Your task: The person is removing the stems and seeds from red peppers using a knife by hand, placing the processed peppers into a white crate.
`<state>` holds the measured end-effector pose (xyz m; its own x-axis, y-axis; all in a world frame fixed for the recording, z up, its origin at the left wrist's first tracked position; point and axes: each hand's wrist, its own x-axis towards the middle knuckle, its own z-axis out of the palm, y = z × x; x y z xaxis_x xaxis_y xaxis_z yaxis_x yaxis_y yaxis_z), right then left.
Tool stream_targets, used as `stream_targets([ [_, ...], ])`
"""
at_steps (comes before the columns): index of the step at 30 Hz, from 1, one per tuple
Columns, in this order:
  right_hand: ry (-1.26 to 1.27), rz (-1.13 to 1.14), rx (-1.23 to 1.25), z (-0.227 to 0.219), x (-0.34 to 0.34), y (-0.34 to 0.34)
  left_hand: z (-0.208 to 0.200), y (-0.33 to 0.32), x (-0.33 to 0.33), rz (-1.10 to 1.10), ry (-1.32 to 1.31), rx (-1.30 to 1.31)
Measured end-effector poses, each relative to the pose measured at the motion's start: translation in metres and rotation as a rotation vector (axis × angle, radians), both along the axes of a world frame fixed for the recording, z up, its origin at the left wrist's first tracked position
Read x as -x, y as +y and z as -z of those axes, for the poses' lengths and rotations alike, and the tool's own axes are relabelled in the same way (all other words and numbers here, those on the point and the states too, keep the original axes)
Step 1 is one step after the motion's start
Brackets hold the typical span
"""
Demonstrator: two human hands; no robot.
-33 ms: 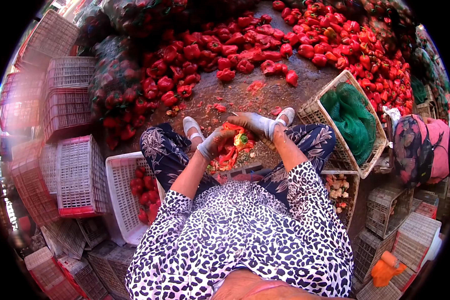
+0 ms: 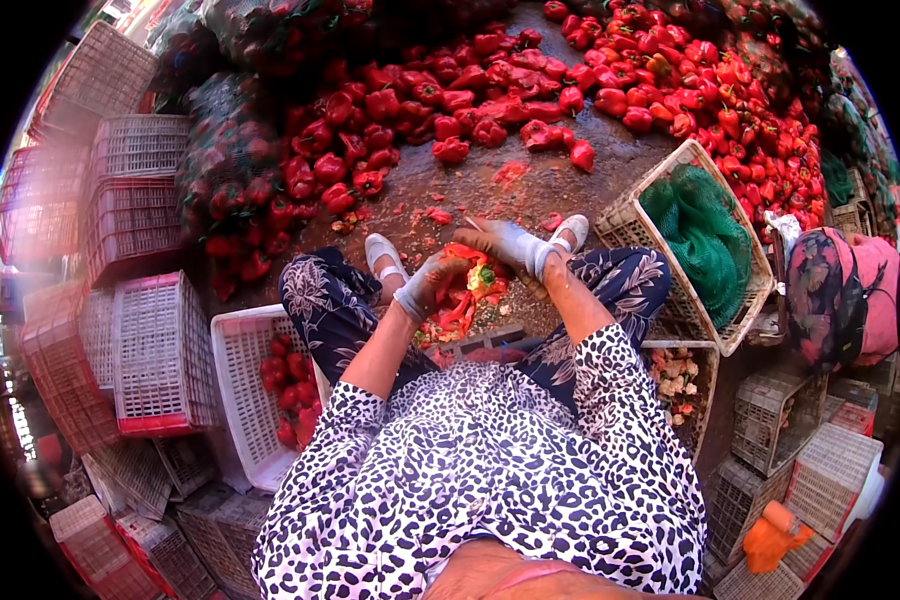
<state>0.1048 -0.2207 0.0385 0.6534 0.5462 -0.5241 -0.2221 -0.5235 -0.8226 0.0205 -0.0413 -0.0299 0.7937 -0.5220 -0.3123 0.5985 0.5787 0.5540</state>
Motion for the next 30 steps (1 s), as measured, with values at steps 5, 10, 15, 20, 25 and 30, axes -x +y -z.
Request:
stream_targets([
  [5,-0.480,0.131,0.425,-0.016,-0.004,-0.002,0.018,-0.010,-0.009,-0.246,0.137,-0.074],
  [10,-0.545,-0.036,0.471,-0.041,0.026,0.000,0.026,-0.013,-0.021,-0.535,0.099,-0.235],
  [15,-0.552,0.051,0.532,0.006,0.034,0.001,0.043,-0.035,-0.018,-0.683,-0.113,-0.597],
  [20,-0.560,0.060,0.574,0.031,0.028,0.009,0.074,-0.034,-0.017,-0.694,-0.046,-0.554],
  [25,-0.643,0.177,0.448,0.035,0.024,0.010,0.066,-0.034,-0.023,-0.660,0.062,-0.303],
  [30,-0.444,0.637,0.075,0.087,-0.011,0.008,0.053,-0.031,-0.049,-0.609,0.079,-0.068],
])
